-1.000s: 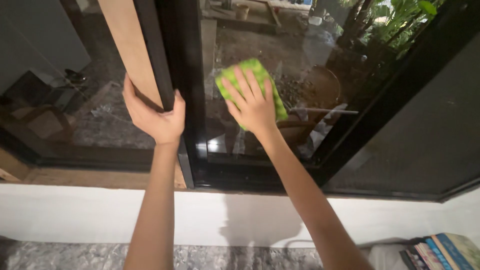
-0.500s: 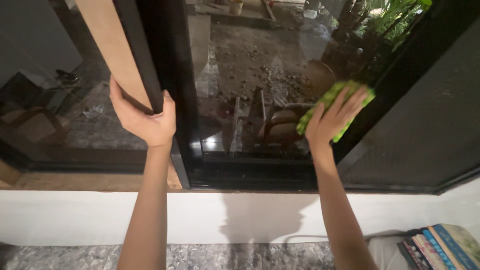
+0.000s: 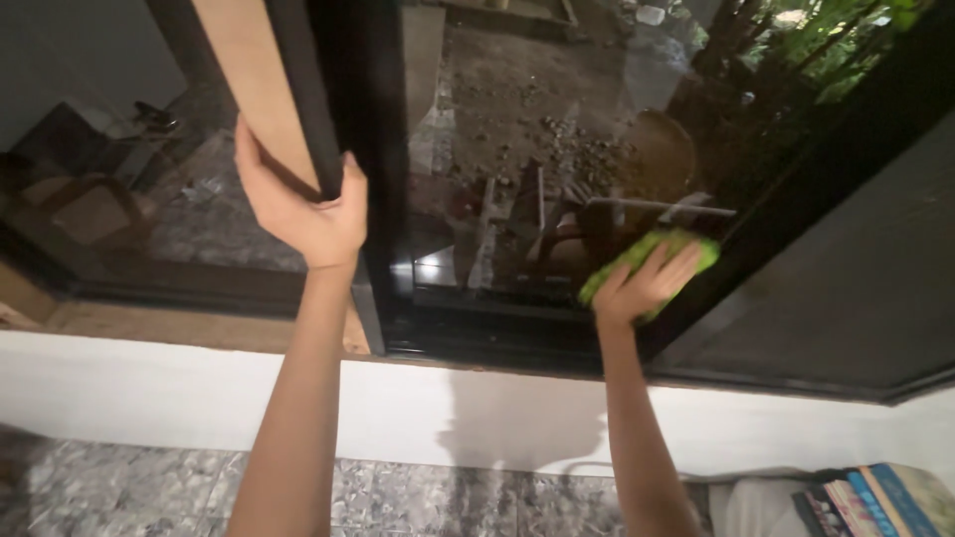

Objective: The person wipes a large glass window with a green cloth, moving the cloth in repeated vertical and horizontal strokes across the surface. The left hand holds the window frame for stability while the right hand performs the wiping. The video ends before the sill or frame is cleaned.

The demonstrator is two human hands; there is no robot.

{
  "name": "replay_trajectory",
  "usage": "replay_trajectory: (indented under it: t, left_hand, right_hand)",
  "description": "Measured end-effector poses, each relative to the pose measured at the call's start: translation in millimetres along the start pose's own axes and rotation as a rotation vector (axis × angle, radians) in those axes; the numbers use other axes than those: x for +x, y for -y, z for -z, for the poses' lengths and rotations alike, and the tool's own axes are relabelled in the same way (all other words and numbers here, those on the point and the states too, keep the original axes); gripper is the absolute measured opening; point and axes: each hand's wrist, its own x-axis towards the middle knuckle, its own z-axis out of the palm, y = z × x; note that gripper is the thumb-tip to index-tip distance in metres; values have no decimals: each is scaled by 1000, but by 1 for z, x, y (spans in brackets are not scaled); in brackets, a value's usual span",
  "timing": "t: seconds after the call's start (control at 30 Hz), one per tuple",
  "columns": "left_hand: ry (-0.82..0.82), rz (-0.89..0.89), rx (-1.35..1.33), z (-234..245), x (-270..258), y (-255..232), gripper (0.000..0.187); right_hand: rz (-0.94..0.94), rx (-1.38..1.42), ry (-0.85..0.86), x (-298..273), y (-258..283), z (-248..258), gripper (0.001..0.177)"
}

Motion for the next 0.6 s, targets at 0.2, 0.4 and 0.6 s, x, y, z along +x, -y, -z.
replay_trajectory:
  t: [0.2,0.4,0.6]
  left_hand:
    - [9,-13,12,-1,-2,1,84]
    - [12,0,41,-1,-5,2,85]
    - [173,47,101,13,4,-16,85]
  right_hand:
    - [46,6,-49,-42,7,-1,65]
    - [167,-131,-7,-49,105,-29,49]
    - [473,224,329,-45,173,12,29]
